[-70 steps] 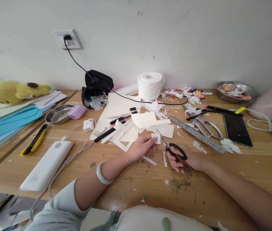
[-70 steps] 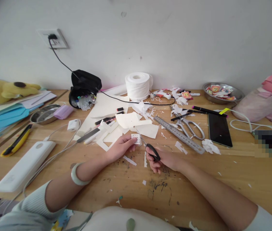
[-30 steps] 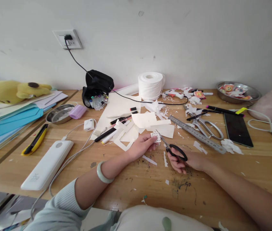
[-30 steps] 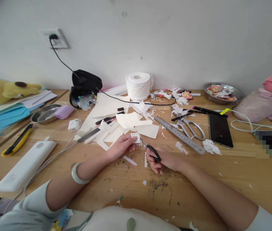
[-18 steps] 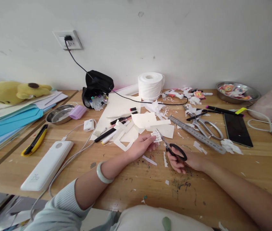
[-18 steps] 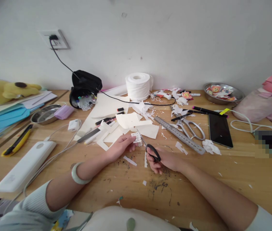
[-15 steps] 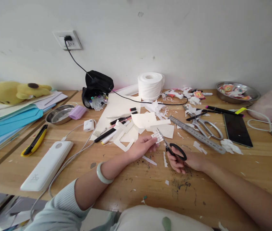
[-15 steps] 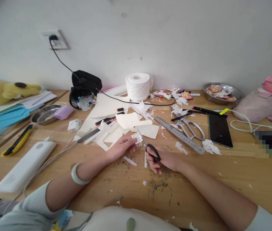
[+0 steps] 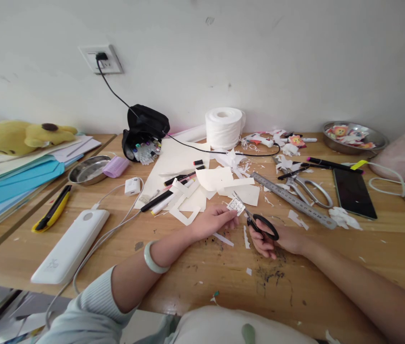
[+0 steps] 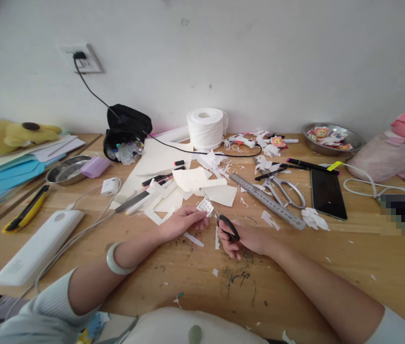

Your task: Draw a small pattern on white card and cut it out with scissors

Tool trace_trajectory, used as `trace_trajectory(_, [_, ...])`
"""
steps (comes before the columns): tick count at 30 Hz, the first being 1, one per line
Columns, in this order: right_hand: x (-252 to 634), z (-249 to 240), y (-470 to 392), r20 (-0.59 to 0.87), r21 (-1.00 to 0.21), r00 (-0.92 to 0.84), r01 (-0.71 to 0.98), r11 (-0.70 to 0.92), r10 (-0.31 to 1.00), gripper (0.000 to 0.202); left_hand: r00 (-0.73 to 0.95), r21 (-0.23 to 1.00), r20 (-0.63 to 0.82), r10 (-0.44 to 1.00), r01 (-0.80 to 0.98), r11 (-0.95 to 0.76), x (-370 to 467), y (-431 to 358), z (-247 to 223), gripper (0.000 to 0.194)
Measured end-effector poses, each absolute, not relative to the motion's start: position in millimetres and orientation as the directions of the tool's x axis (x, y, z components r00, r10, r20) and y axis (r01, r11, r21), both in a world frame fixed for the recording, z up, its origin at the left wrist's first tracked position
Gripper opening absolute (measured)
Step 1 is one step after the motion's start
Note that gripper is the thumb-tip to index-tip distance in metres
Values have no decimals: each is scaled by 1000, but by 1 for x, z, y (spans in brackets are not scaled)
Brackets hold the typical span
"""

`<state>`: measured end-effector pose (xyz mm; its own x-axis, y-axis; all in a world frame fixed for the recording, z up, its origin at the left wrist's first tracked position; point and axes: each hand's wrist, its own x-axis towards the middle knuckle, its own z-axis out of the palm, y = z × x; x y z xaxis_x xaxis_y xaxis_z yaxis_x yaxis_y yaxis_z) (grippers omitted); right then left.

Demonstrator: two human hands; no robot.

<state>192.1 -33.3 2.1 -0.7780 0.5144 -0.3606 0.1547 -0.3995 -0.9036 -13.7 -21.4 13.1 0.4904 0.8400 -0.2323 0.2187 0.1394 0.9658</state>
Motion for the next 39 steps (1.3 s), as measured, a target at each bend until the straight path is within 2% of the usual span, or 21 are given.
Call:
trace_trajectory(4, [192,5,-33,-374,-903,-773,178,-391,512,57,451,965,-250,857,188,183,-13,-21,14,44])
trace_trajectory(19, [194,1,-32,-372,-899,-786,174,-401,493,57,473,962,-270,839,89,259,-14,-21,11,45])
trace_trajectory(39, [191,7,-34,-368,-915,-768,200,-351,524,54,507,969,-240,828,78,233,-14,-19,11,44])
